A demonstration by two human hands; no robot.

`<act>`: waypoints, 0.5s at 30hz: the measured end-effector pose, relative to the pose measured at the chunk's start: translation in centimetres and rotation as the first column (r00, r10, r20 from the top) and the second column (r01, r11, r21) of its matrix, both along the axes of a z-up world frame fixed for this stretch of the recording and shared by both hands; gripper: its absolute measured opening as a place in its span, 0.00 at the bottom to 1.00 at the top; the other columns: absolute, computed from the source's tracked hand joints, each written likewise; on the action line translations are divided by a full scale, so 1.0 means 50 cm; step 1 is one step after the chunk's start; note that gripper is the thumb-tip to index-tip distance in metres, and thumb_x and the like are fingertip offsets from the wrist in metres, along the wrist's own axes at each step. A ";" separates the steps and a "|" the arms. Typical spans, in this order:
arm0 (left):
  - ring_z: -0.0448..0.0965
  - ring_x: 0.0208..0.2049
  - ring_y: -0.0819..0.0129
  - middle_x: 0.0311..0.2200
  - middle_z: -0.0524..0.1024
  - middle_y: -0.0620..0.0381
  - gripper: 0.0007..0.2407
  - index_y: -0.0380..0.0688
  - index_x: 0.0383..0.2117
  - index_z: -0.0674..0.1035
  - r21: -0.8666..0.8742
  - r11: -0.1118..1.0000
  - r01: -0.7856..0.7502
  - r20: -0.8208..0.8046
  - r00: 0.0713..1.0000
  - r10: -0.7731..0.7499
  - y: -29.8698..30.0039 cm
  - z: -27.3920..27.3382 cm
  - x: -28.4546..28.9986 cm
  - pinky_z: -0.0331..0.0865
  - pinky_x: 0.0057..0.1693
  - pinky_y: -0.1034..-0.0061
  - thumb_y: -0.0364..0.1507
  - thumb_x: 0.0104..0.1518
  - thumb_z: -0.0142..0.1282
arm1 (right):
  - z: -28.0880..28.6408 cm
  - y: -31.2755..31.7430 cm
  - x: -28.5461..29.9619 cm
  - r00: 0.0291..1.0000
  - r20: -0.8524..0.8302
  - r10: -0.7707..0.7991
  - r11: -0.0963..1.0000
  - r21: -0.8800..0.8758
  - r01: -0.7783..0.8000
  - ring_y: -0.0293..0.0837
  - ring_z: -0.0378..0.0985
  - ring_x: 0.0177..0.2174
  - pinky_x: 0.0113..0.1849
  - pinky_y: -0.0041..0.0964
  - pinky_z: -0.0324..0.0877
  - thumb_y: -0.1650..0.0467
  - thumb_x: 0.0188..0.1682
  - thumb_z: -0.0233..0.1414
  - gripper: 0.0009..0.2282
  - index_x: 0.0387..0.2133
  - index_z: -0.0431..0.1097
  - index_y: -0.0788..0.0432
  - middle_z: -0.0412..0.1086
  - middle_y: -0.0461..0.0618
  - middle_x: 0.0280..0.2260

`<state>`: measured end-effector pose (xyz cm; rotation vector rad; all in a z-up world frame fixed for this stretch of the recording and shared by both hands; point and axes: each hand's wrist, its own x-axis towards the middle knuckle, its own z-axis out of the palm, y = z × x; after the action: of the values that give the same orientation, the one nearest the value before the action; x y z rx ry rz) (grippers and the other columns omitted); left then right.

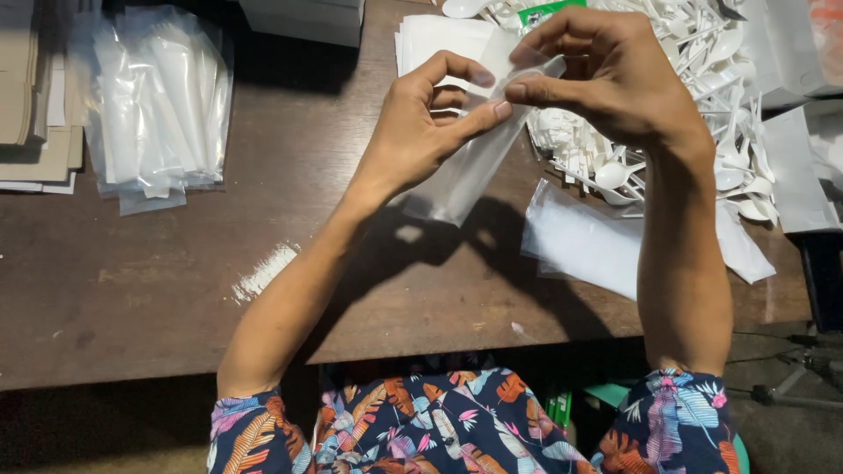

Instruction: Wrapping plastic forks and spoons in paper napkins and placing them into plastic bags.

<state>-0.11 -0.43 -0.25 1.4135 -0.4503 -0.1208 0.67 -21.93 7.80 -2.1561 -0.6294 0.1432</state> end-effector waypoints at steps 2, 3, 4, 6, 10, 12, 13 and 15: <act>0.83 0.39 0.76 0.41 0.81 0.60 0.16 0.52 0.42 0.77 0.074 0.996 0.048 -0.056 0.997 -0.044 0.013 0.020 -0.004 0.76 0.43 0.82 0.41 0.51 0.64 | -0.006 0.000 0.002 0.998 -0.056 -0.011 0.994 0.106 0.017 0.44 0.81 0.42 0.44 0.32 0.80 0.77 0.51 0.62 0.15 0.48 0.65 0.64 0.74 0.57 0.42; 0.83 0.41 0.73 0.37 0.84 0.58 0.20 0.55 0.44 0.77 0.143 0.985 0.101 -0.115 0.990 -0.085 0.018 0.029 -0.006 0.76 0.48 0.78 0.45 0.47 0.64 | -0.010 0.000 0.002 0.993 -0.114 -0.018 0.977 0.208 0.042 0.46 0.83 0.41 0.44 0.34 0.83 0.80 0.51 0.61 0.18 0.50 0.61 0.64 0.74 0.60 0.40; 0.83 0.41 0.73 0.37 0.84 0.58 0.20 0.55 0.44 0.77 0.143 0.984 0.101 -0.115 0.990 -0.085 0.016 0.021 -0.001 0.76 0.48 0.78 0.45 0.47 0.64 | -0.010 0.000 0.003 0.993 -0.114 -0.019 0.977 0.208 0.042 0.46 0.83 0.41 0.44 0.34 0.83 0.80 0.51 0.61 0.18 0.50 0.61 0.64 0.74 0.60 0.40; 0.79 0.33 0.81 0.34 0.83 0.65 0.14 0.49 0.39 0.82 0.115 0.989 0.088 -0.034 0.996 -0.084 0.011 0.004 0.008 0.73 0.43 0.87 0.39 0.51 0.67 | -0.011 -0.001 0.004 0.996 -0.069 -0.048 0.978 0.199 0.061 0.44 0.82 0.41 0.45 0.33 0.84 0.80 0.50 0.63 0.19 0.51 0.64 0.64 0.73 0.55 0.42; 0.75 0.27 0.85 0.26 0.81 0.65 0.09 0.49 0.33 0.83 0.139 0.990 0.019 -0.020 1.000 -0.016 0.002 -0.019 0.017 0.68 0.35 0.88 0.35 0.51 0.70 | -0.009 -0.002 -0.002 0.997 -0.078 -0.011 0.977 0.212 0.027 0.48 0.82 0.41 0.46 0.34 0.82 0.81 0.52 0.60 0.18 0.54 0.64 0.72 0.74 0.63 0.42; 0.77 0.28 0.84 0.28 0.82 0.66 0.10 0.49 0.32 0.83 0.135 0.991 0.018 -0.031 0.999 -0.014 0.004 -0.016 0.017 0.69 0.37 0.89 0.37 0.49 0.70 | -0.019 -0.012 0.003 0.996 0.027 -0.089 0.983 0.164 0.083 0.44 0.84 0.43 0.47 0.28 0.83 0.78 0.55 0.63 0.08 0.45 0.73 0.68 0.77 0.58 0.43; 0.77 0.28 0.84 0.28 0.82 0.66 0.10 0.49 0.32 0.83 0.138 0.990 0.014 -0.030 0.999 -0.010 0.004 -0.017 0.019 0.69 0.37 0.89 0.37 0.49 0.70 | -0.025 -0.012 0.005 0.996 0.027 -0.085 0.983 0.166 0.080 0.44 0.84 0.43 0.47 0.28 0.83 0.78 0.55 0.63 0.08 0.45 0.73 0.68 0.77 0.58 0.43; 0.73 0.27 0.85 0.26 0.80 0.68 0.10 0.50 0.30 0.82 0.142 0.990 0.017 -0.054 0.998 -0.010 0.005 -0.021 0.023 0.65 0.35 0.88 0.37 0.49 0.70 | -0.036 -0.012 0.008 0.985 0.162 -0.065 0.983 0.182 0.035 0.44 0.82 0.39 0.43 0.28 0.81 0.80 0.59 0.63 0.06 0.45 0.75 0.72 0.76 0.60 0.41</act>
<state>1.02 -0.19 -1.31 1.5434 -0.4133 -0.2048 1.07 -22.51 5.99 -2.0215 -0.6568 -0.1201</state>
